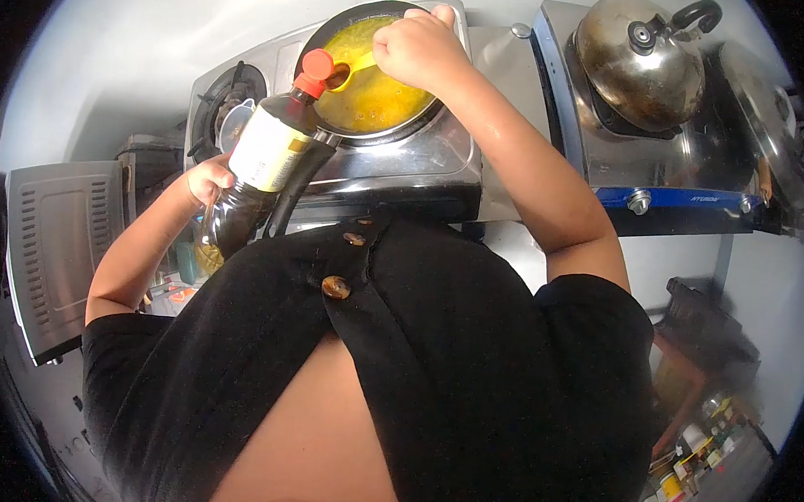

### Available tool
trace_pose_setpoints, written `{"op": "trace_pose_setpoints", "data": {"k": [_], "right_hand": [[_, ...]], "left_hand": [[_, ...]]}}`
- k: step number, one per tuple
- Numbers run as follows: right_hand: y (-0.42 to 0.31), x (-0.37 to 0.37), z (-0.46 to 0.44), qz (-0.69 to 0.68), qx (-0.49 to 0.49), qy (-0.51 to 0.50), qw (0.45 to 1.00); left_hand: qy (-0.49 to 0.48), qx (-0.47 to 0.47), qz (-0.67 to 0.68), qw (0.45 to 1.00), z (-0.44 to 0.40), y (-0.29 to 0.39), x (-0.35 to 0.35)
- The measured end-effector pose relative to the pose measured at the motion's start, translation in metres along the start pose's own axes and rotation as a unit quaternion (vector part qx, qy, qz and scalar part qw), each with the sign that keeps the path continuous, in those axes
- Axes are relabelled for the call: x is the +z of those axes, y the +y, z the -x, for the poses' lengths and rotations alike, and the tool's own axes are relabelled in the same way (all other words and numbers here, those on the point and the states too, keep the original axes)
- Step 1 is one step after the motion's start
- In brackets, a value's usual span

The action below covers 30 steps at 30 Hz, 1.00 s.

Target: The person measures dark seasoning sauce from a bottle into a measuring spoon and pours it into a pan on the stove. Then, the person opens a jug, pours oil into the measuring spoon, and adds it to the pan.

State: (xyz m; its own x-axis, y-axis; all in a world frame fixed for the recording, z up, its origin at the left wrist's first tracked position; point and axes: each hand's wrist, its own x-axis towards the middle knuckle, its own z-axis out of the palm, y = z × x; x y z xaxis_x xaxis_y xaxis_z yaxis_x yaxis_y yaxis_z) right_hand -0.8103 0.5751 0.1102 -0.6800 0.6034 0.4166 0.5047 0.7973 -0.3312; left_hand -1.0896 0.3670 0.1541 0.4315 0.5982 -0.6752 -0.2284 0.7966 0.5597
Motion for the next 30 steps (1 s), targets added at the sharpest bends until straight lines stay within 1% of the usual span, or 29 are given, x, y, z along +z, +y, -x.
{"op": "trace_pose_setpoints", "data": {"k": [3, 5, 8, 11, 13, 17, 18, 20, 21, 23, 24, 26, 29, 30], "right_hand": [[0.001, 0.000, 0.000, 0.009, 0.004, -0.020, 1.000], [0.002, 0.003, 0.001, -0.001, -0.001, 0.002, 1.000], [0.003, 0.004, 0.001, 0.001, -0.003, 0.001, 1.000], [0.001, 0.004, 0.002, -0.004, 0.013, -0.015, 1.000], [0.000, 0.004, 0.002, -0.008, 0.017, -0.017, 1.000], [-0.002, 0.003, 0.002, -0.011, 0.023, -0.006, 1.000], [-0.002, 0.004, 0.003, -0.011, 0.023, -0.006, 1.000], [-0.001, 0.003, 0.004, -0.006, -0.006, 0.045, 0.999], [-0.001, 0.002, 0.004, -0.006, -0.007, 0.044, 0.999], [-0.001, -0.002, 0.004, 0.037, -0.060, 0.059, 0.996], [-0.001, -0.002, 0.004, 0.037, -0.061, 0.059, 0.996], [-0.002, -0.002, 0.005, 0.068, -0.118, 0.146, 0.980], [-0.003, -0.005, 0.004, 0.065, -0.103, 0.163, 0.979], [-0.003, -0.006, 0.003, 0.065, -0.103, 0.163, 0.979]], "left_hand": [[0.001, -0.003, 0.002, 1.000, 0.000, 0.002, 0.000], [0.000, -0.006, 0.001, 1.000, 0.000, 0.001, 0.000], [-0.013, 0.000, 0.007, 1.000, -0.001, 0.001, 0.002], [-0.009, 0.016, -0.017, 1.000, -0.001, 0.002, 0.000], [0.003, 0.052, -0.083, 0.995, -0.001, 0.004, 0.001], [0.013, 0.051, -0.092, 0.994, 0.000, 0.001, -0.002], [0.008, 0.065, -0.099, 0.993, -0.001, -0.001, -0.003], [0.004, 0.079, -0.106, 0.991, 0.000, -0.003, -0.004], [0.001, 0.075, -0.106, 0.991, 0.001, -0.003, -0.004], [-0.002, 0.072, -0.106, 0.992, 0.003, -0.004, -0.003], [0.004, 0.073, -0.102, 0.992, 0.004, -0.004, -0.002], [0.010, 0.074, -0.097, 0.992, 0.005, -0.004, 0.000], [0.011, 0.076, -0.085, 0.993, 0.005, -0.003, 0.002], [0.012, 0.062, -0.079, 0.995, 0.006, -0.002, 0.002]]}}
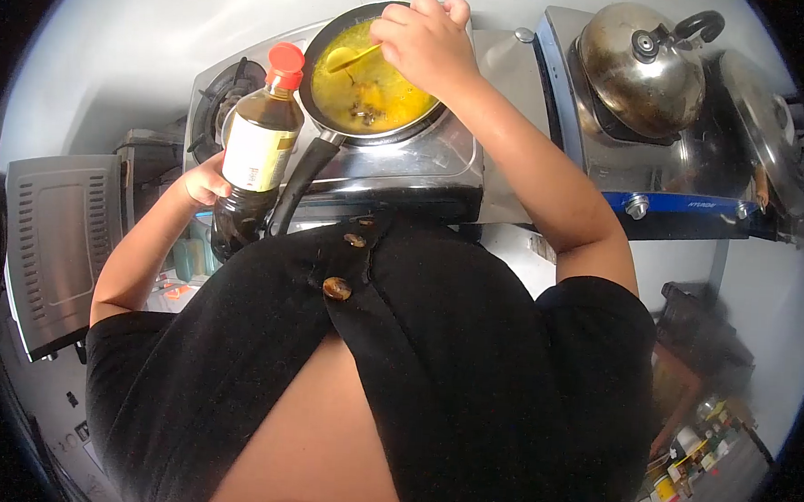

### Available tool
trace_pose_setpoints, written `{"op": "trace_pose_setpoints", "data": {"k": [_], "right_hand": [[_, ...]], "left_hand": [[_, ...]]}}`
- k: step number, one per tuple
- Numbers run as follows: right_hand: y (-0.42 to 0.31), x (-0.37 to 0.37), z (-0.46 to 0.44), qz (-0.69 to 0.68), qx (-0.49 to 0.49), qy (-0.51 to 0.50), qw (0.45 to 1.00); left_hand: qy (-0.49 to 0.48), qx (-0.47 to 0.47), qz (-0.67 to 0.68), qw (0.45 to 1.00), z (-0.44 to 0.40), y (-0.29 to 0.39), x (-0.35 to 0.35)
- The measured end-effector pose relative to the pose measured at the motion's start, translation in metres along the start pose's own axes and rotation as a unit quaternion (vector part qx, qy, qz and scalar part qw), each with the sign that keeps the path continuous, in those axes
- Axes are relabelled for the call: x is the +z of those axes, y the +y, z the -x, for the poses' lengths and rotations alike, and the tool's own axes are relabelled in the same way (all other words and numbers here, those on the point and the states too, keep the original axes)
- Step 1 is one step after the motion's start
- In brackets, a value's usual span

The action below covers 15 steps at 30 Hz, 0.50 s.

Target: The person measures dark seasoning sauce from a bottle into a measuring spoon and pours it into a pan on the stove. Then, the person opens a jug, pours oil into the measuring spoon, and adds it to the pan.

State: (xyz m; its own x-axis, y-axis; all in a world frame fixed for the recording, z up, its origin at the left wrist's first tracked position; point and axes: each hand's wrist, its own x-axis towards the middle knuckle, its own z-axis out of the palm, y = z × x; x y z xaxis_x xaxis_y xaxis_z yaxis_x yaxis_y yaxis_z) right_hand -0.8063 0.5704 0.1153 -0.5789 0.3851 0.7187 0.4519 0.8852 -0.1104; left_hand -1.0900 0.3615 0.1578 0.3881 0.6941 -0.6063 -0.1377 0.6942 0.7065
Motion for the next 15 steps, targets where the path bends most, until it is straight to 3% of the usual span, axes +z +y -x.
{"op": "trace_pose_setpoints", "data": {"k": [3, 8, 15], "right_hand": [[0.000, 0.000, -0.002, -0.027, 0.057, -0.041, 0.997], [0.003, 0.006, -0.004, -0.099, 0.146, -0.193, 0.965], [0.003, 0.010, -0.005, -0.136, 0.134, -0.208, 0.959]], "left_hand": [[-0.008, -0.019, 0.014, 1.000, -0.001, -0.001, -0.002], [-0.021, -0.034, 0.048, 0.998, -0.003, -0.001, -0.001], [-0.010, -0.032, 0.060, 0.998, -0.001, -0.002, 0.001]]}}
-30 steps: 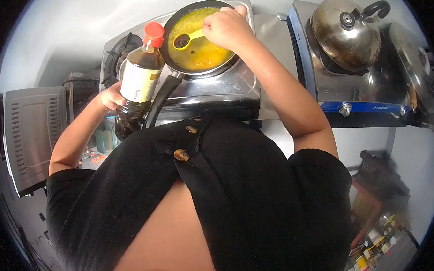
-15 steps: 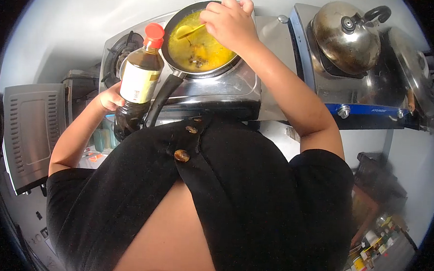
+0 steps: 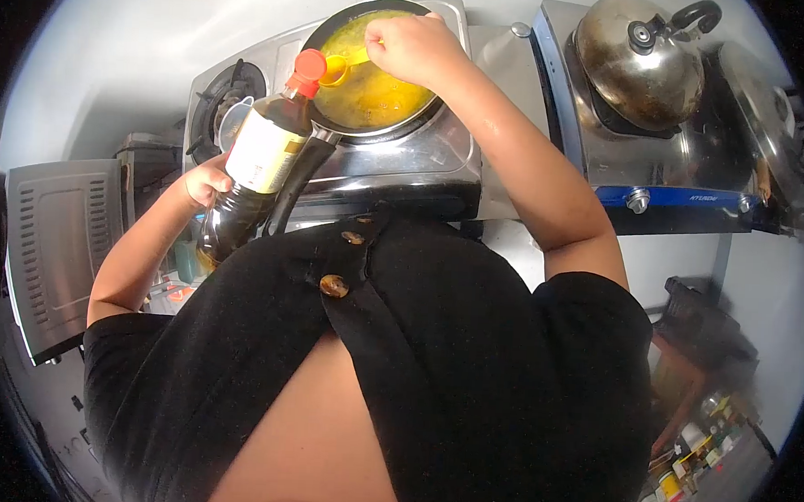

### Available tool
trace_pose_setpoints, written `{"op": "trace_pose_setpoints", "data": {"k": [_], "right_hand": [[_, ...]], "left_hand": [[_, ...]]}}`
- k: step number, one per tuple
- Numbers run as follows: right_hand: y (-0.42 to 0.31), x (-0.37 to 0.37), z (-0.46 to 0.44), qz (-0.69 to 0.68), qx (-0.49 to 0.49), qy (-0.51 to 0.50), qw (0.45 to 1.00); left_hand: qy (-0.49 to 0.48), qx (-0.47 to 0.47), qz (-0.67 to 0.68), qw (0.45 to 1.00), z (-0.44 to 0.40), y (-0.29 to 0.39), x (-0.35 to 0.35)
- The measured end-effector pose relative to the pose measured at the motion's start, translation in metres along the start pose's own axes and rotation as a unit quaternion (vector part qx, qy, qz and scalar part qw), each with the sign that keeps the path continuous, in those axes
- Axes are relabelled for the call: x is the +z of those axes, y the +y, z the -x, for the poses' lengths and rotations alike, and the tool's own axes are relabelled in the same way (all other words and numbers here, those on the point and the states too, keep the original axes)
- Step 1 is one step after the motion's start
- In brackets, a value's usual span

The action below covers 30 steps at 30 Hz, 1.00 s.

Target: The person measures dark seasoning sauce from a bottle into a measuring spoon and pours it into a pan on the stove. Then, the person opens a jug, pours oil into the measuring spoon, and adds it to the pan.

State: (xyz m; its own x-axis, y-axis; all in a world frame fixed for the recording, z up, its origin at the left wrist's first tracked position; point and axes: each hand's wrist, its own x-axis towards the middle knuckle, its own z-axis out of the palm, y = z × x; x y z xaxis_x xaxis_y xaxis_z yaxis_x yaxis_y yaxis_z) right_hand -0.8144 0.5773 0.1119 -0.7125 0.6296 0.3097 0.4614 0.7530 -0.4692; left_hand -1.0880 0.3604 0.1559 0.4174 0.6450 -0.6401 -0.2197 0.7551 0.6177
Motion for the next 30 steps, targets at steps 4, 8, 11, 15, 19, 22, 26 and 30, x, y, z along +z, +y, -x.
{"op": "trace_pose_setpoints", "data": {"k": [4, 8, 11, 15, 19, 22, 26, 30], "right_hand": [[0.002, 0.005, 0.000, -0.009, -0.011, 0.007, 1.000], [0.003, 0.006, -0.001, -0.019, 0.003, -0.020, 1.000], [0.003, 0.006, -0.001, -0.016, 0.005, -0.023, 1.000], [0.004, 0.007, 0.000, -0.010, 0.007, -0.017, 1.000], [0.004, 0.005, 0.001, -0.014, 0.010, -0.026, 1.000], [0.005, 0.006, 0.002, -0.017, 0.012, -0.025, 0.999], [0.002, 0.001, 0.002, -0.018, 0.024, -0.040, 0.999], [0.000, -0.002, 0.004, -0.006, 0.039, -0.033, 0.999]], "left_hand": [[0.002, -0.012, 0.007, 1.000, -0.002, 0.000, -0.003], [0.007, -0.004, 0.019, 1.000, -0.004, -0.001, -0.005], [0.003, -0.011, 0.025, 1.000, -0.005, -0.002, -0.010], [0.001, -0.022, 0.020, 1.000, -0.005, 0.001, -0.005], [-0.002, -0.026, 0.020, 0.999, -0.005, 0.002, -0.004], [-0.003, -0.014, 0.004, 1.000, -0.004, 0.002, -0.001], [-0.008, 0.001, -0.025, 1.000, -0.004, 0.000, -0.007], [0.012, 0.028, -0.049, 0.998, -0.001, -0.002, -0.006]]}}
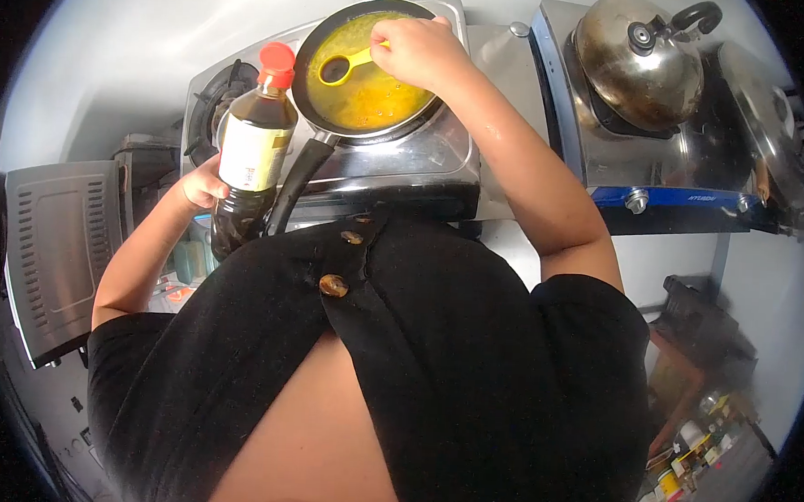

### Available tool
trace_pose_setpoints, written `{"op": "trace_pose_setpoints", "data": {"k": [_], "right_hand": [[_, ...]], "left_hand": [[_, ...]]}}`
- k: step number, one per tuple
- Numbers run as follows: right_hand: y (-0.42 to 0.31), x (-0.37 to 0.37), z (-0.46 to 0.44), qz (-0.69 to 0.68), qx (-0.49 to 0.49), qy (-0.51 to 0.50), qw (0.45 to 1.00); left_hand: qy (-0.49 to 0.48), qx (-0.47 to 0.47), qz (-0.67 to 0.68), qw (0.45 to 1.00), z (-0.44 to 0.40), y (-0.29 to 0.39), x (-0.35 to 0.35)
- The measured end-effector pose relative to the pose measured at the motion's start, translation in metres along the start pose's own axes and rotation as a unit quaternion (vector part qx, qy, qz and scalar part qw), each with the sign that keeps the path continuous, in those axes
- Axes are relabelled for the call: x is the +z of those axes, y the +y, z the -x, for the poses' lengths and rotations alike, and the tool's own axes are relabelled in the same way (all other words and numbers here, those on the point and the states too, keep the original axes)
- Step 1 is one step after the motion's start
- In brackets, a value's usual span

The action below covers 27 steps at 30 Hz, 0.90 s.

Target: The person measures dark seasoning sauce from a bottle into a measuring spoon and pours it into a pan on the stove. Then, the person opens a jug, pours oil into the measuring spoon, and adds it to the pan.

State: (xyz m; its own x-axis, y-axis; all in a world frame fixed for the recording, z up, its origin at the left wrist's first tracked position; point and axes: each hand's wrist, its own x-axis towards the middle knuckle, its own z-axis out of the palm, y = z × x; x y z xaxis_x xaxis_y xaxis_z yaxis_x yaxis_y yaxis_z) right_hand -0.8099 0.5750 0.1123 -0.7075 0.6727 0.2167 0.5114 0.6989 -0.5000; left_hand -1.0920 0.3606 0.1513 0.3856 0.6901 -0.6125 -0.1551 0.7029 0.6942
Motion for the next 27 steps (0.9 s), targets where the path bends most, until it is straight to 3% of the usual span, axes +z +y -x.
{"op": "trace_pose_setpoints", "data": {"k": [5, 9, 11, 20, 23, 27], "right_hand": [[0.001, 0.002, 0.003, 0.061, -0.061, 0.106, 0.991], [-0.003, -0.007, 0.005, 0.077, -0.087, 0.131, 0.985], [-0.001, -0.009, 0.005, 0.060, -0.138, 0.208, 0.966], [-0.007, -0.025, 0.023, 0.116, -0.190, 0.311, 0.924], [-0.007, -0.026, 0.031, 0.112, -0.154, 0.258, 0.947], [0.006, -0.025, 0.048, 0.094, -0.113, 0.312, 0.938]], "left_hand": [[-0.004, 0.019, -0.024, 1.000, 0.009, -0.008, -0.006], [0.011, 0.066, -0.027, 0.997, 0.020, -0.015, -0.001], [0.015, 0.076, -0.022, 0.997, 0.026, -0.021, -0.002], [0.040, 0.117, -0.040, 0.992, 0.044, -0.034, -0.002], [0.043, 0.126, -0.056, 0.989, 0.049, -0.033, 0.002], [0.047, 0.153, -0.040, 0.986, 0.050, -0.044, -0.002]]}}
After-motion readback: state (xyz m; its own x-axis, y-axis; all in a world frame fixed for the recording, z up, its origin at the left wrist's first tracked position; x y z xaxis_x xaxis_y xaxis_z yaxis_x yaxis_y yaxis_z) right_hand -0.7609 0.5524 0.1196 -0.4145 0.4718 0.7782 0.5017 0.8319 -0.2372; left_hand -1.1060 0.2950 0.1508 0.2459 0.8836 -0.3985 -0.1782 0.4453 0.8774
